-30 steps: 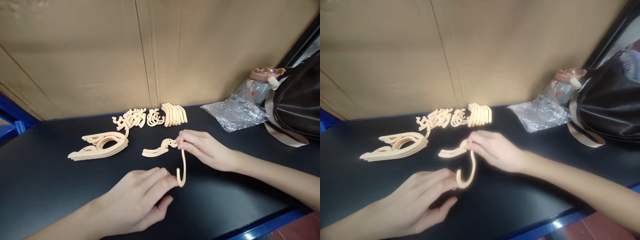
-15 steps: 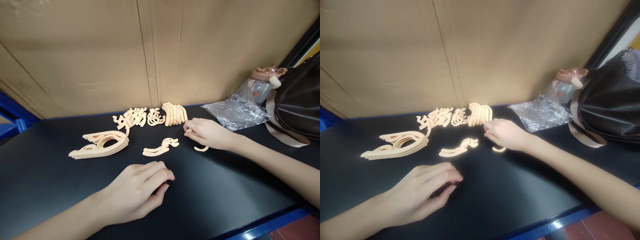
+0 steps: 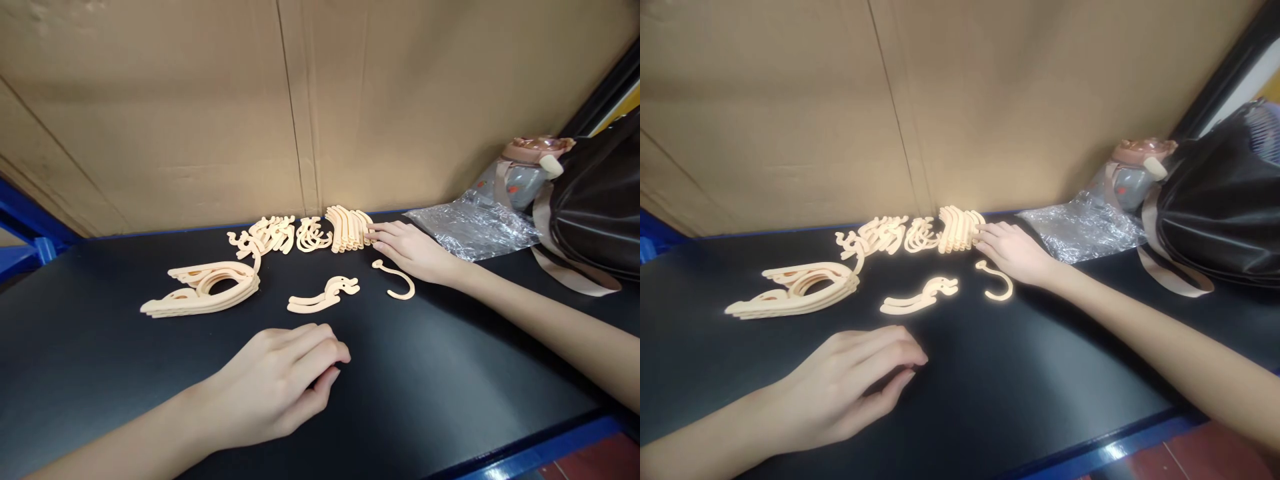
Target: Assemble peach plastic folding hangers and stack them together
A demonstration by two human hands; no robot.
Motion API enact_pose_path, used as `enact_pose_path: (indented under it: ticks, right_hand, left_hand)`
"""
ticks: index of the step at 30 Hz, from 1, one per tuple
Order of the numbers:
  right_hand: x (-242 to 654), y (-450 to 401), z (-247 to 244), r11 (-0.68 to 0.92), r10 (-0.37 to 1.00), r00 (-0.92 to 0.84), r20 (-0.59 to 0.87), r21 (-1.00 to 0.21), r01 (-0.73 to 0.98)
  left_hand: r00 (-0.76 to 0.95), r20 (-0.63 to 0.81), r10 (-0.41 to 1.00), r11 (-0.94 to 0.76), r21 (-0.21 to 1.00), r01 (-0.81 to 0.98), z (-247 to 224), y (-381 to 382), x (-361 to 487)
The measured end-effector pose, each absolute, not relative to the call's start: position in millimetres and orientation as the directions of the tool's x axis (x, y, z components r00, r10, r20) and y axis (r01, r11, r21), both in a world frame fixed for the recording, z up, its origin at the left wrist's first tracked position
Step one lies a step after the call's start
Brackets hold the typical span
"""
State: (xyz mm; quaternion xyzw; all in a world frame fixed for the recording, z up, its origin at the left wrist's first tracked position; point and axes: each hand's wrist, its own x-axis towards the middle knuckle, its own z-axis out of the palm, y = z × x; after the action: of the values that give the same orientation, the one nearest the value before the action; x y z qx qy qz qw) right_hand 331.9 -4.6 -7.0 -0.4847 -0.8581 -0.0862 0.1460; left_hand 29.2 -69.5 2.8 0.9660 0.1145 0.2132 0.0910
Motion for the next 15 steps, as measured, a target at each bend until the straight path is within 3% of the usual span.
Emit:
enact_pose_path:
  ticks: [9, 15]
  right_hand:
    - [334.6, -4.5, -5.3, 0.381, 0.856, -0.375, 0.356, 0.057, 0.923]
    - [337.4, -2.6, -9.6, 0.311, 0.896, -0.330, 0.296, 0.112, 0.944]
  left_hand:
    - [0.877, 0.394, 0.276, -0.952, 0.236, 0.193, 1.8, -70.1, 30.9]
    - [0.879, 0.389, 0.277, -0.953, 0.227, 0.200, 1.6, -68.8, 29.5]
